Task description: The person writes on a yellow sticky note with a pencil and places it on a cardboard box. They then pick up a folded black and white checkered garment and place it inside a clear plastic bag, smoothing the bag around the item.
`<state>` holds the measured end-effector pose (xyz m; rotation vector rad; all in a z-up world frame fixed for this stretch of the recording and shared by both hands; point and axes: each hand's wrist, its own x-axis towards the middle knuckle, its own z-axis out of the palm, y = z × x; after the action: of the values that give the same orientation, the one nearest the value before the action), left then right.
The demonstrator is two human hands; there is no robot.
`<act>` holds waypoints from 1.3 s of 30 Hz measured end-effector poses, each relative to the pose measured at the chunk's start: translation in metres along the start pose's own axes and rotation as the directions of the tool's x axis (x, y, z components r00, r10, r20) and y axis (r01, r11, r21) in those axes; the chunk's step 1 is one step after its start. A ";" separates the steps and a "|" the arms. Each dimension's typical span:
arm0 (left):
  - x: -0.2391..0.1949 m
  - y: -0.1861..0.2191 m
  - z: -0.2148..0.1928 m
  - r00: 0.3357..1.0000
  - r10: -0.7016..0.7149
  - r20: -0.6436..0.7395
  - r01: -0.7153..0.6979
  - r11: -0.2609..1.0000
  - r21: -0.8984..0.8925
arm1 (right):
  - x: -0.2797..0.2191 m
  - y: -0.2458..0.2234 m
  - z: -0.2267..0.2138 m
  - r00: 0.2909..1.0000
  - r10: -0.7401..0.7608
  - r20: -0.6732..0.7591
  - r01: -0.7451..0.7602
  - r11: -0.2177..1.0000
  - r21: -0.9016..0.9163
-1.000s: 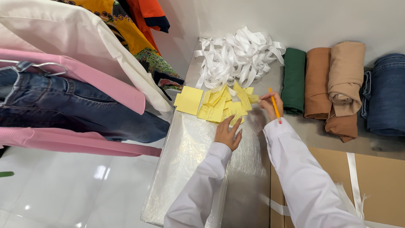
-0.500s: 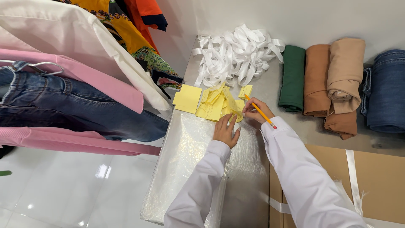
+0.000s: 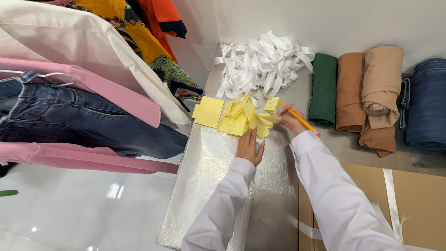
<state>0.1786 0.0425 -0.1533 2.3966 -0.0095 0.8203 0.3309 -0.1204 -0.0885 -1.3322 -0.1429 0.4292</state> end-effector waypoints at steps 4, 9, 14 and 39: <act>0.002 0.004 -0.007 0.999 0.003 -0.038 -0.004 0.999 -0.037 | -0.007 -0.019 0.010 0.990 0.016 -0.141 0.000 0.994 0.112; 0.002 0.004 -0.005 0.995 0.021 -0.094 -0.024 0.999 -0.026 | -0.012 -0.029 0.014 0.933 0.015 -0.360 0.045 0.986 0.159; 0.007 0.010 -0.014 0.993 0.027 -0.117 -0.031 0.999 -0.031 | 0.001 0.000 -0.004 0.907 -0.186 -0.377 0.040 0.931 -0.364; 0.017 0.043 -0.037 0.922 0.385 0.032 -0.386 0.914 0.126 | -0.019 -0.022 0.030 0.993 -0.115 -0.035 0.108 0.980 -0.165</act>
<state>0.1642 0.0306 -0.0974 2.5601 -0.4602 1.0160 0.3078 -0.1043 -0.0573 -1.4859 -0.2184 0.2976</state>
